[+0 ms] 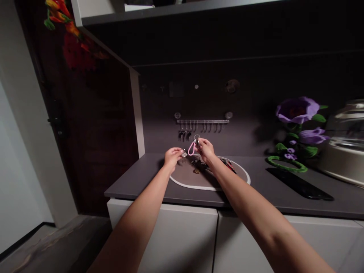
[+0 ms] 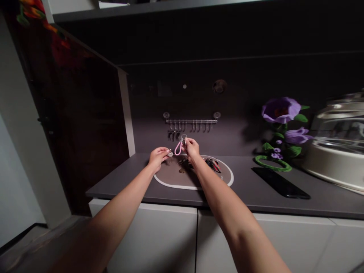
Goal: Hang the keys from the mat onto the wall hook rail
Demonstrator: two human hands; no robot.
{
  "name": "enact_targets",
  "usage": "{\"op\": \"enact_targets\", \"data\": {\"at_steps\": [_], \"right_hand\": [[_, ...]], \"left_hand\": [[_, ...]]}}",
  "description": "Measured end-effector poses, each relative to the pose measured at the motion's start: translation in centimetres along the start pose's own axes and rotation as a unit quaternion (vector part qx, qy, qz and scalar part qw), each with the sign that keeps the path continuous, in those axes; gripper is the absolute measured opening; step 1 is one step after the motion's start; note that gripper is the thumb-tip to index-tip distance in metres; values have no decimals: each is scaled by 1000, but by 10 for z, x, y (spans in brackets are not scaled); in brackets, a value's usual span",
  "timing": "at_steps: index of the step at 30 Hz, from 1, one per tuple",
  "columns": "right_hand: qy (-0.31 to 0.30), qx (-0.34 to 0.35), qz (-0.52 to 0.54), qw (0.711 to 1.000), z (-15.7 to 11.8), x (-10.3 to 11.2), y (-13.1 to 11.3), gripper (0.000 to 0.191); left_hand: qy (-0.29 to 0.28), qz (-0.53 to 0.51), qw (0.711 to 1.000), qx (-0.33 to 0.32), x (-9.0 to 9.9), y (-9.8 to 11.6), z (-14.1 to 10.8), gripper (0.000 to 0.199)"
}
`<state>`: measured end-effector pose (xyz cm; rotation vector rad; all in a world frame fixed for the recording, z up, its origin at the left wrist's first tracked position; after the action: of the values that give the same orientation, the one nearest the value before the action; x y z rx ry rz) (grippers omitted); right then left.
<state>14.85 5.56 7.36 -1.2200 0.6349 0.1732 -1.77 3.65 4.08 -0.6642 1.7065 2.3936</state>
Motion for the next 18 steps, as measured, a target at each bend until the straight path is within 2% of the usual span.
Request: {"op": "enact_targets", "data": {"at_steps": [4,10,18], "right_hand": [[-10,11,-29,999,10,-3,-5,6],[9,21,-50,998,33,-11,-14,6],[29,-1,-49,998,54,-30,-14,6]], "left_hand": [[7,-16,999,32,-1,-4,-1,35],[5,-16,998,59,-2,-9,-4,31],[14,-16,996,82,0,-14,-3,25]]}}
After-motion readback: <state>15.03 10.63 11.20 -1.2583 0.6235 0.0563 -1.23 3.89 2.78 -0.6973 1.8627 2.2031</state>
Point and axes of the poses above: each hand's wrist, its own z-axis towards the middle knuckle, its own x-axis out of the back of the hand, y = z × x, the point moved 7 cm from there along z, towards the middle knuckle, and after that the axes turned 11 degrees about y, right-handed, at the moved point
